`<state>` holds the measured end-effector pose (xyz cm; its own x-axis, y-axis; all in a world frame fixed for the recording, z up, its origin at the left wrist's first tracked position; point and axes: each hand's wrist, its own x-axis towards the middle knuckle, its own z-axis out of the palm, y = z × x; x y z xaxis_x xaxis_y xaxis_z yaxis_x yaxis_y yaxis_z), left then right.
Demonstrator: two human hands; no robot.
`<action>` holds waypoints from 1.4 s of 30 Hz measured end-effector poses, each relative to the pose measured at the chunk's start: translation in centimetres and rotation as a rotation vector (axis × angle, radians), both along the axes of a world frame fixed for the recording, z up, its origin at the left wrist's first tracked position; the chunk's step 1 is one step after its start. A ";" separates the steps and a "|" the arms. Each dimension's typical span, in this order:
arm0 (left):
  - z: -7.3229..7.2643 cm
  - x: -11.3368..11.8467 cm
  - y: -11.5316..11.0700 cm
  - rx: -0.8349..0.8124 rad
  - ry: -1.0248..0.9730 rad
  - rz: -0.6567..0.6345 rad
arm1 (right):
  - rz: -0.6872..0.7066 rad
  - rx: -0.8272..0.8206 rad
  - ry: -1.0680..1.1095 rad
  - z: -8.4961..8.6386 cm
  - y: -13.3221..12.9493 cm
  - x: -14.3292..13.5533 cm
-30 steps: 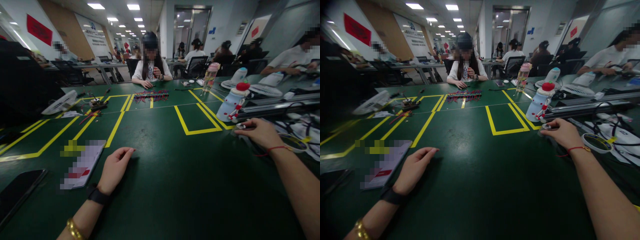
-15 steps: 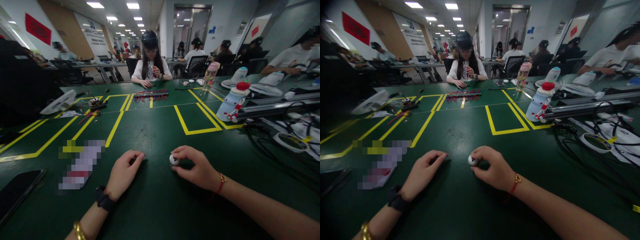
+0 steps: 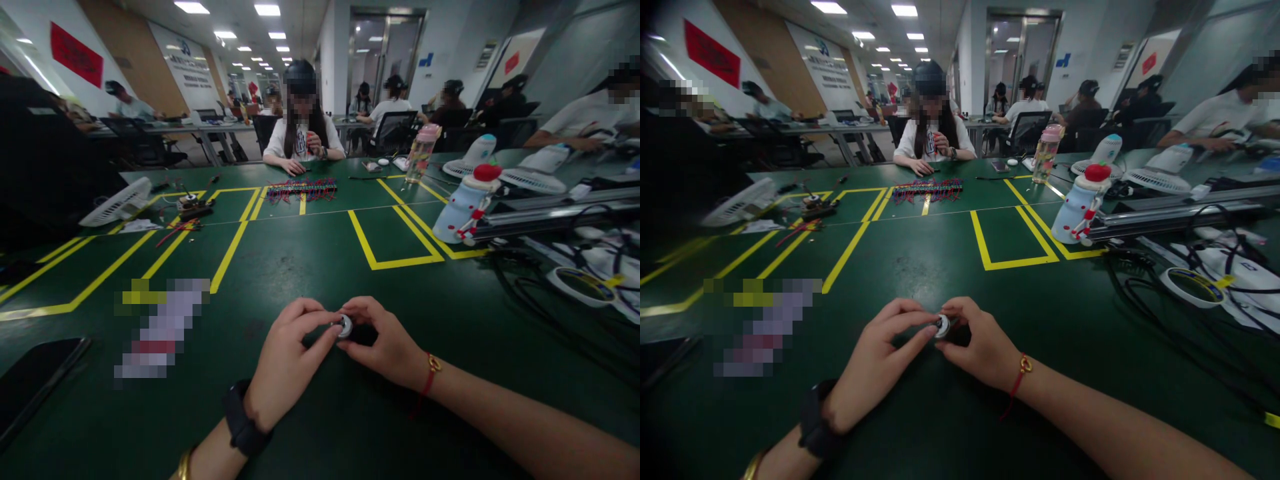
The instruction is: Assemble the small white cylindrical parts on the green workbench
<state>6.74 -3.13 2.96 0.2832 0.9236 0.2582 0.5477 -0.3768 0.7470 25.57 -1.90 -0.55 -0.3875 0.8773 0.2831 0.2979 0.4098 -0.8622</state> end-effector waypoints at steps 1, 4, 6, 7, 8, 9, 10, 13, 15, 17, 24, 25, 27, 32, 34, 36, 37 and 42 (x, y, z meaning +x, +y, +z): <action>0.0 0.1 0.0 0.006 -0.006 0.003 | -0.001 0.011 -0.010 0.0 0.0 0.0; -0.1 0.2 0.2 0.017 -0.038 0.032 | 0.006 0.028 -0.039 0.1 0.2 0.0; 0.0 0.1 0.2 0.023 -0.048 0.058 | 0.015 0.030 -0.052 0.2 0.2 0.0; 0.1 -0.1 0.2 0.027 -0.051 0.074 | 0.018 0.031 -0.056 0.1 0.2 0.0; 0.2 -0.2 0.3 0.033 -0.054 0.094 | 0.021 0.033 -0.060 0.1 0.2 0.0; 0.2 -0.4 0.3 0.043 -0.059 0.116 | 0.021 0.036 -0.063 0.1 0.2 0.1; 0.2 -0.7 0.3 0.052 -0.063 0.138 | 0.020 0.039 -0.067 0.1 0.1 0.1; -0.4 -1.3 0.5 0.043 -0.026 0.142 | 0.001 0.064 -0.078 0.0 0.1 0.2; -1.2 -1.5 0.5 0.009 0.053 0.097 | -0.014 0.090 -0.083 -0.1 0.1 0.4; -1.9 -1.4 0.5 -0.016 0.163 0.057 | -0.022 0.113 -0.094 -0.1 0.1 0.6; -2.4 -0.8 0.5 -0.053 0.278 0.031 | -0.017 0.124 -0.143 0.3 0.0 0.2; -2.3 -1.1 0.5 -0.069 0.233 0.031 | -0.033 0.114 -0.142 0.5 0.2 0.5; -2.0 -1.8 0.7 -0.108 0.134 0.052 | -0.141 0.089 -0.138 1.2 1.3 1.8; -1.7 -4.9 1.6 -0.138 0.033 0.250 | -0.793 0.077 -0.354 2.6 5.9 10.7; -1.7 -6.0 2.2 -0.155 0.019 0.341 | -0.987 0.078 -0.489 2.6 7.4 14.8; -1.7 -6.8 2.6 -0.199 0.000 0.414 | -1.076 0.034 -0.562 2.4 8.2 17.7; -1.7 -7.0 2.7 -0.225 -0.013 0.437 | -1.093 0.000 -0.585 2.3 8.4 18.5; -2.0 -7.2 3.0 -0.290 -0.065 0.477 | -1.149 0.276 -0.758 2.6 7.3 15.2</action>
<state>-0.45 -0.12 0.94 -0.1914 0.9813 -0.0228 0.5565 0.1276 0.8210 40.82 5.39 2.01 0.3649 0.7557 0.5439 0.9282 -0.2499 -0.2756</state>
